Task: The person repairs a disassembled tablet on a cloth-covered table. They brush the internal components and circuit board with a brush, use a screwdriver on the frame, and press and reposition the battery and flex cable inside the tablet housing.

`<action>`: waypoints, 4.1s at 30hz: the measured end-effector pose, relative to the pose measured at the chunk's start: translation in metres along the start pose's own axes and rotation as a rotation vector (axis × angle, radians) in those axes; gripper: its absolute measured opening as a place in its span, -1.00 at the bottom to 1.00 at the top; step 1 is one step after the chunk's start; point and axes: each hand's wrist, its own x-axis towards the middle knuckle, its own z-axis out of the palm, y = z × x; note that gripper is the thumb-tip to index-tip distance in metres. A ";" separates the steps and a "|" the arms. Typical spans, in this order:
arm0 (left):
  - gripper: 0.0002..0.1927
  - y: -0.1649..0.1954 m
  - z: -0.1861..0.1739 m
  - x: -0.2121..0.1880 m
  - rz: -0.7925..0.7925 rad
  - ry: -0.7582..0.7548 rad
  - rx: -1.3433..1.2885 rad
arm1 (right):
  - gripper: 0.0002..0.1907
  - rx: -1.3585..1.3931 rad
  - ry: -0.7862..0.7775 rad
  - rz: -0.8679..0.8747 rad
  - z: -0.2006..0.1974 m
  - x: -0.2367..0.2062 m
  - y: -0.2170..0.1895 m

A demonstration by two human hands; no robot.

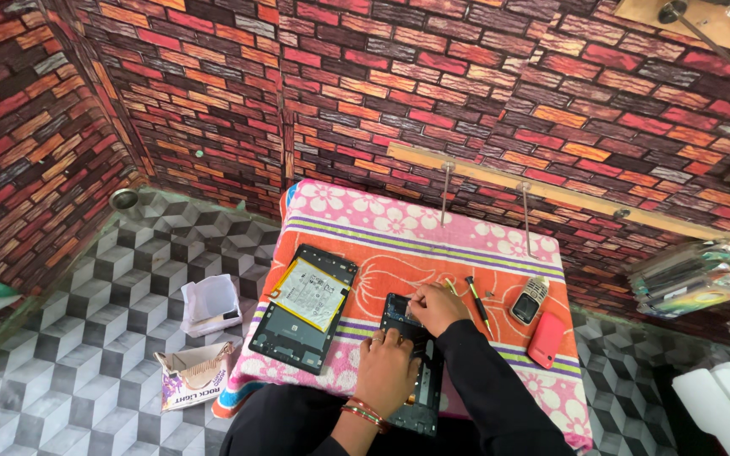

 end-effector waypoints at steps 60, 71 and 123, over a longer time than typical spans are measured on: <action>-0.69 0.000 -0.005 -0.001 0.012 0.007 0.030 | -0.76 -0.004 -0.090 0.022 0.004 0.009 0.010; -0.70 0.000 -0.004 -0.001 0.018 0.024 0.032 | -0.80 0.197 -0.094 0.053 0.003 0.013 0.012; -0.74 -0.010 -0.004 0.000 0.019 0.030 -0.020 | -0.50 0.369 0.449 0.104 -0.067 -0.009 0.064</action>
